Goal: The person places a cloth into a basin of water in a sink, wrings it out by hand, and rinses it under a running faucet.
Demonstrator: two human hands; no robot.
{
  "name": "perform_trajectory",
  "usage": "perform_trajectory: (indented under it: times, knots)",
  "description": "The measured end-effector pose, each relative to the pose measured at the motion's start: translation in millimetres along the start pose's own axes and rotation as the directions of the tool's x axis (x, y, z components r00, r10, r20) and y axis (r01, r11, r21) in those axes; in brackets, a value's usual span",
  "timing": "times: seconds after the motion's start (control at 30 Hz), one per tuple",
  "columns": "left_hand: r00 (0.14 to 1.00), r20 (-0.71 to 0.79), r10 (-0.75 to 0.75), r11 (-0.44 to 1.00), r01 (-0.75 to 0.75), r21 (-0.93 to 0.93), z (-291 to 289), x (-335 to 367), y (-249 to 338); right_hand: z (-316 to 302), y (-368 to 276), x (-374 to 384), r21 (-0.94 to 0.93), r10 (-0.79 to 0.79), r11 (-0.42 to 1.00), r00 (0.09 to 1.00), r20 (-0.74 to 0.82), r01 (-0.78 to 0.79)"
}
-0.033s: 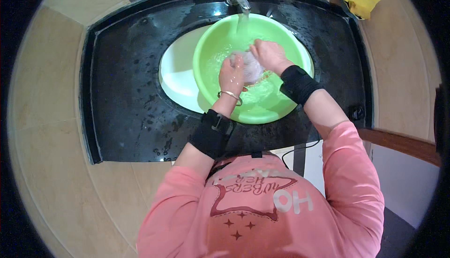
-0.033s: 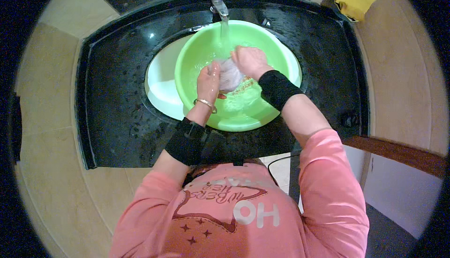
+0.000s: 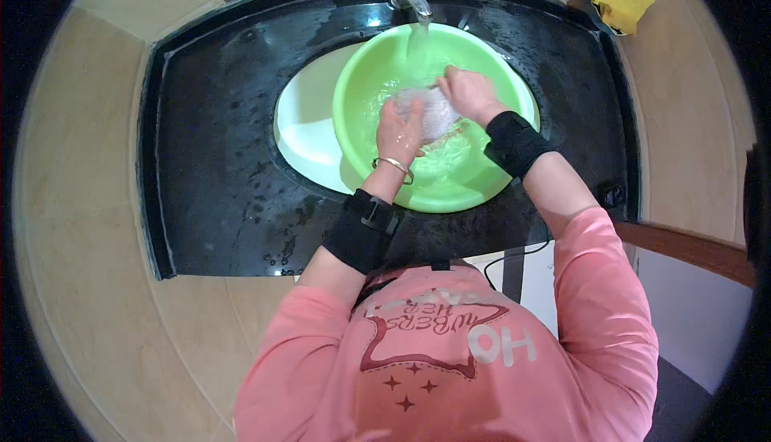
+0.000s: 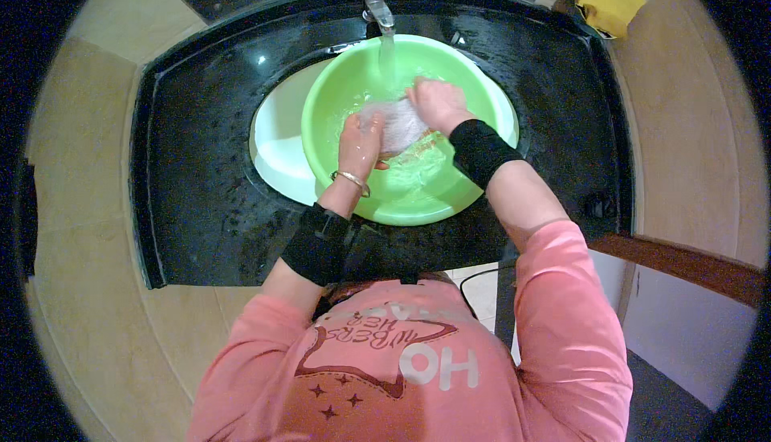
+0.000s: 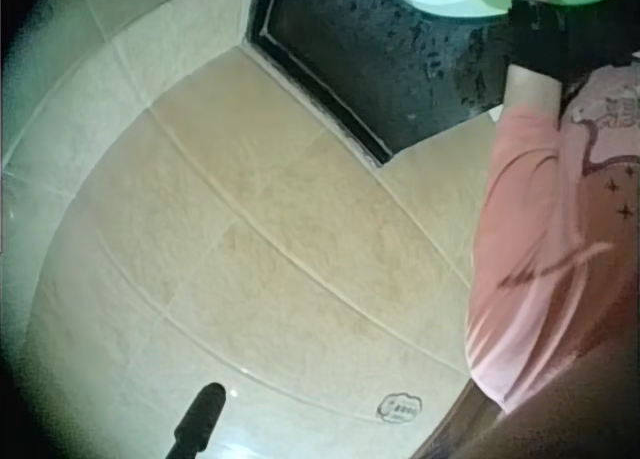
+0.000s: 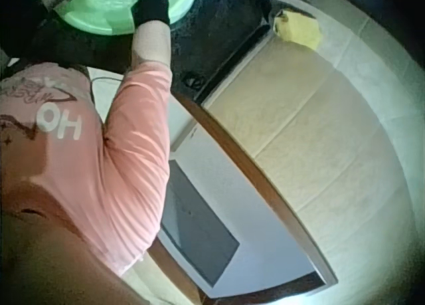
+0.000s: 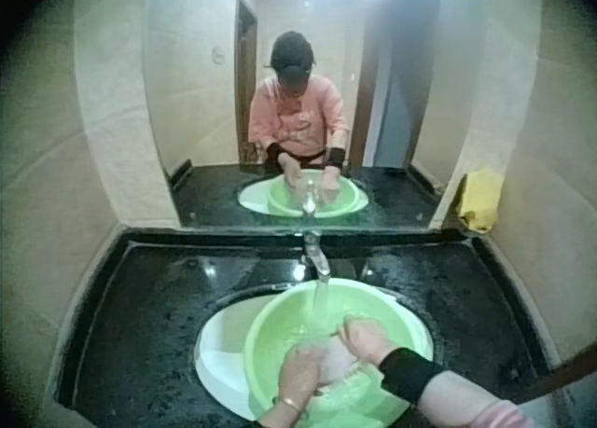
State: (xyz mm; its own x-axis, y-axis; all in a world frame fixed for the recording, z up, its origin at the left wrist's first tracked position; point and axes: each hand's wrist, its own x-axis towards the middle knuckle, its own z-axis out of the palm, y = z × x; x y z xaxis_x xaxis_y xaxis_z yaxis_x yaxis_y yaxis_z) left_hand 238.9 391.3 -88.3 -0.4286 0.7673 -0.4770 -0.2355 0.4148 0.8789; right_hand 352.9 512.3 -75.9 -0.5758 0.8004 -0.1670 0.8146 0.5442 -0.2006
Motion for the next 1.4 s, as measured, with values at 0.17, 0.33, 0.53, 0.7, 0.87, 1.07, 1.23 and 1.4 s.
perform_trajectory:
  times: [0.17, 0.33, 0.53, 0.7, 0.87, 1.07, 1.23, 1.4]
  knots:
    - [0.980, 0.116, -0.160, 0.987, 0.155, 0.053, -7, 9, -19, 26, 15, 9, -0.047, 0.161, 0.987, 0.978, 0.135, -0.156]
    - [0.919, 0.215, -0.330, 0.940, 0.341, -0.018, -11, 26, -37, 44, 3, 19, 0.070, -0.121, 0.992, 0.915, 0.385, 0.102]
    - [0.927, 0.106, -0.359, 0.918, 0.371, -0.142, -4, 19, -13, 73, 14, 34, 0.169, 0.096, 0.976, 0.970, 0.224, -0.135]
    - [0.842, 0.394, -0.368, 0.699, 0.530, -0.480, -13, 45, -37, 66, -26, 14, 0.713, -0.255, 0.701, 0.934, 0.250, 0.001]
    - [0.929, 0.367, 0.041, 0.557, 0.284, -0.780, -14, 76, -65, -7, -81, -21, 0.855, -0.292, 0.518, 0.939, 0.183, -0.006]
    - [0.947, 0.300, 0.117, 0.523, 0.198, -0.829, 19, 61, -55, -7, -67, -35, 0.668, -0.213, 0.694, 0.963, -0.166, 0.269]
    - [0.968, 0.217, 0.129, 0.658, 0.080, -0.748, 19, 59, -53, -9, -69, -33, 0.445, -0.233, 0.829, 0.933, -0.273, 0.337]
    - [0.987, -0.137, -0.081, 0.965, 0.043, -0.259, 30, 49, -30, -2, -49, -7, 0.317, -0.143, 0.931, 0.981, -0.134, 0.179]
